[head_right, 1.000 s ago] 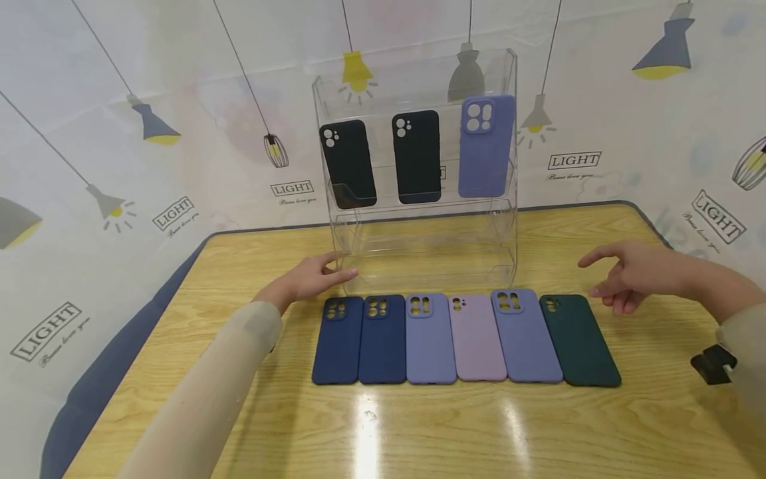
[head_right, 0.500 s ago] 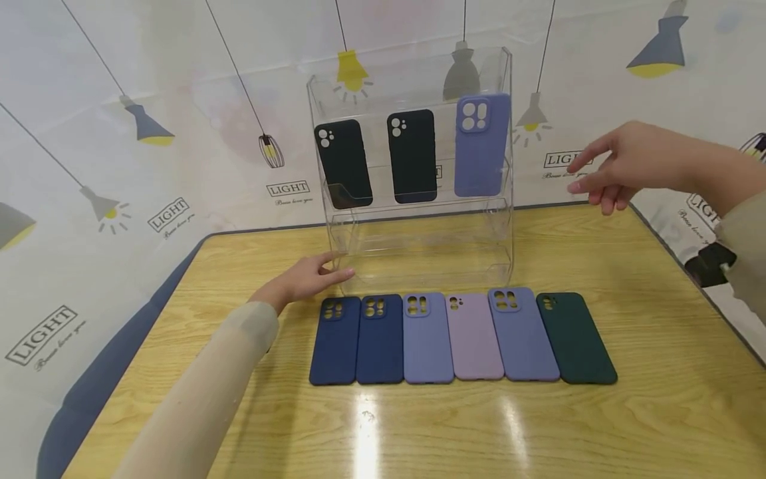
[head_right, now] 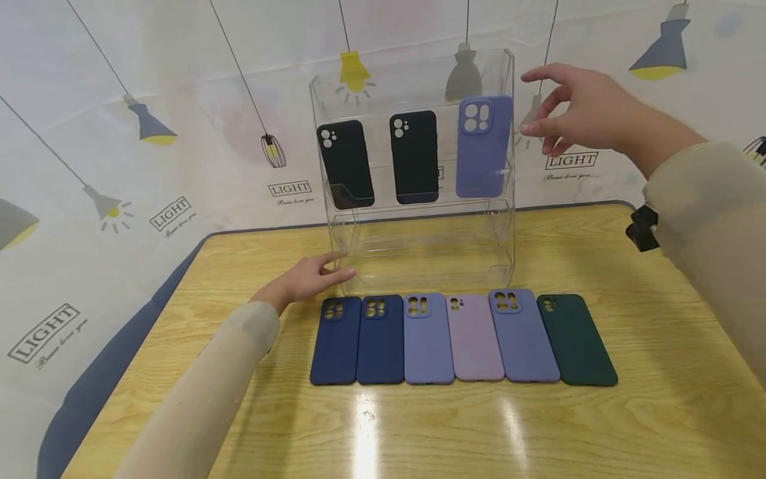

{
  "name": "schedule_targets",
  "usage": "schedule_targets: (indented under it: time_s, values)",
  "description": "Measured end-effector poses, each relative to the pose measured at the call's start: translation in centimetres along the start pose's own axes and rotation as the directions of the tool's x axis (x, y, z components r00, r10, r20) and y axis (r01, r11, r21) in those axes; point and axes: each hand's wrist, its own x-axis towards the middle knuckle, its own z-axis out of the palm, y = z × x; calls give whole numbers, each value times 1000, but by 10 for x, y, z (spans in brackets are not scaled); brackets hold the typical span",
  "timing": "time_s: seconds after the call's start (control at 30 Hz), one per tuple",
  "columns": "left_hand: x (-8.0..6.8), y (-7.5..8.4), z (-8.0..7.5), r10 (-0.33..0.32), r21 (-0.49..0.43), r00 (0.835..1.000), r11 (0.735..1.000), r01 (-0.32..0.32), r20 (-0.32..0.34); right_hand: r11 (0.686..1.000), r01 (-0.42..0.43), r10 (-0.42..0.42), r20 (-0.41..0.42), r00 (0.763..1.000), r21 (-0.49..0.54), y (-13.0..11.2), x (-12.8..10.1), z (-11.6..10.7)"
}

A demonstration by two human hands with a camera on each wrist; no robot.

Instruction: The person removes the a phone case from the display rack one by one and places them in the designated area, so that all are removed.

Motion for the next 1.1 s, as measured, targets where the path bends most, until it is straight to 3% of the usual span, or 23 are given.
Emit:
schedule_targets:
  time_s: [0.2,0.37,0.5,0.83,1.1]
  values:
    - [-1,-1,-1,-17,-1,1000,1000,17,6,999,39,-40,-32,999,-25,-15,13,10]
    - [-1,-1,0,-12,-16,1000,1000,12,-1,998,9,-14,-90,996,-55,-22,19,19]
    - [0,-1,2,-6,-21,1000,1000,6,-4,1000,-9,8,-138,990,-13,-22,21,26]
    - [2,-1,2,-11,-14,1000,1000,10,-1,998,-31,25,-104,994,-52,-12,23,38]
    - [2,-3,1,-15,-19,1000,1000,15,4,985,36,-61,-144,988,-169,-12,21,49]
